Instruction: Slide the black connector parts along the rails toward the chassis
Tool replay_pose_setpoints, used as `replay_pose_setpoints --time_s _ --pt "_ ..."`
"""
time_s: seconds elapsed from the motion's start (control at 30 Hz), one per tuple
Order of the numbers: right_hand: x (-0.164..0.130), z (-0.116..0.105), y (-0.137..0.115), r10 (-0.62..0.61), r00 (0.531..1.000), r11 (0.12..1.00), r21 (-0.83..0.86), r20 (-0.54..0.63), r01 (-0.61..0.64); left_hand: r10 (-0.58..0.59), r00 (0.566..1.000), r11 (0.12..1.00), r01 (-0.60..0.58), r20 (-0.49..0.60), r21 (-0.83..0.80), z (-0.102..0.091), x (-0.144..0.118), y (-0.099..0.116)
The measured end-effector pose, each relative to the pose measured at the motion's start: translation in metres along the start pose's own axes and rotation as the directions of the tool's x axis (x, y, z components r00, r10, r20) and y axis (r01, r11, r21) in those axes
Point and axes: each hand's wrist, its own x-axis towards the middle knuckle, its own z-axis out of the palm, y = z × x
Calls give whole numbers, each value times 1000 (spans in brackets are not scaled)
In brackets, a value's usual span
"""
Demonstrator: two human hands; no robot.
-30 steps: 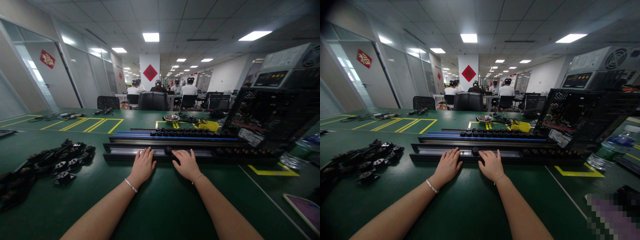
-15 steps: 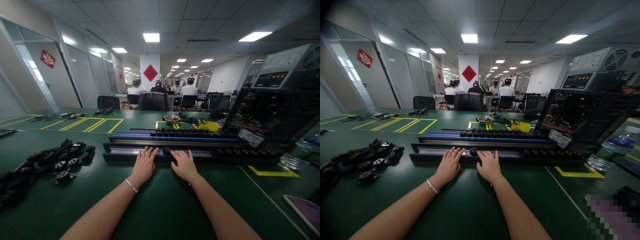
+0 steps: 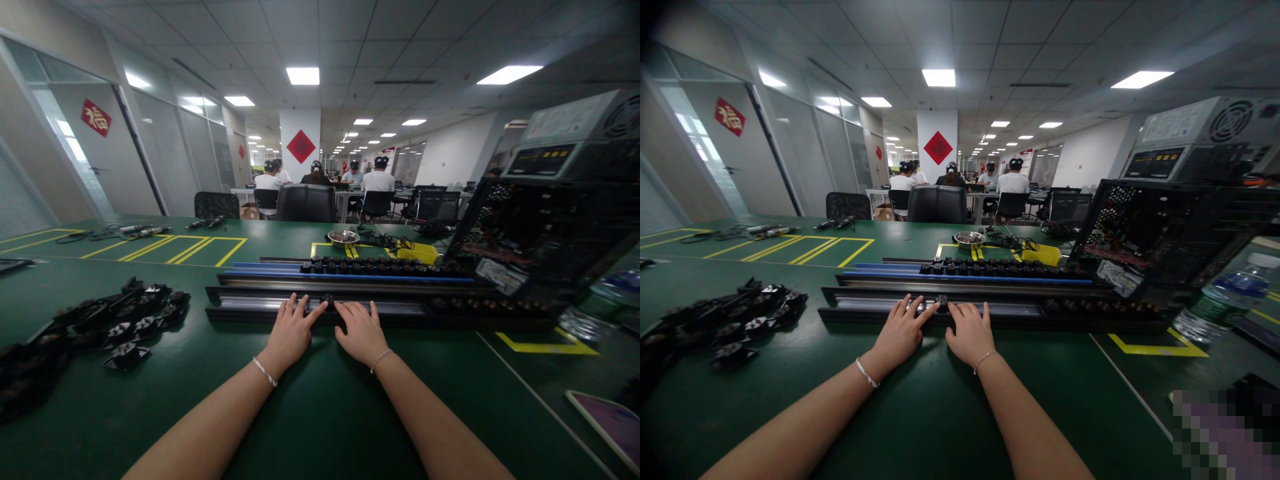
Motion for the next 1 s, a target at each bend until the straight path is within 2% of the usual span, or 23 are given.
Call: replay_pose_setpoints --time_s 0.27,0.77,1.0 --pt "1 4 -3 -18 999 1000 12 -29 18 8 1000 999 -7 -24 47 3 2 5" --pt "2 0 -7 -27 999 1000 0 18 27 10 1000 999 -9 -22 39 3 4 7" --pt "0 4 -5 -64 997 998 -14 -31 64 17 999 999 -16 -32 49 1 3 7"
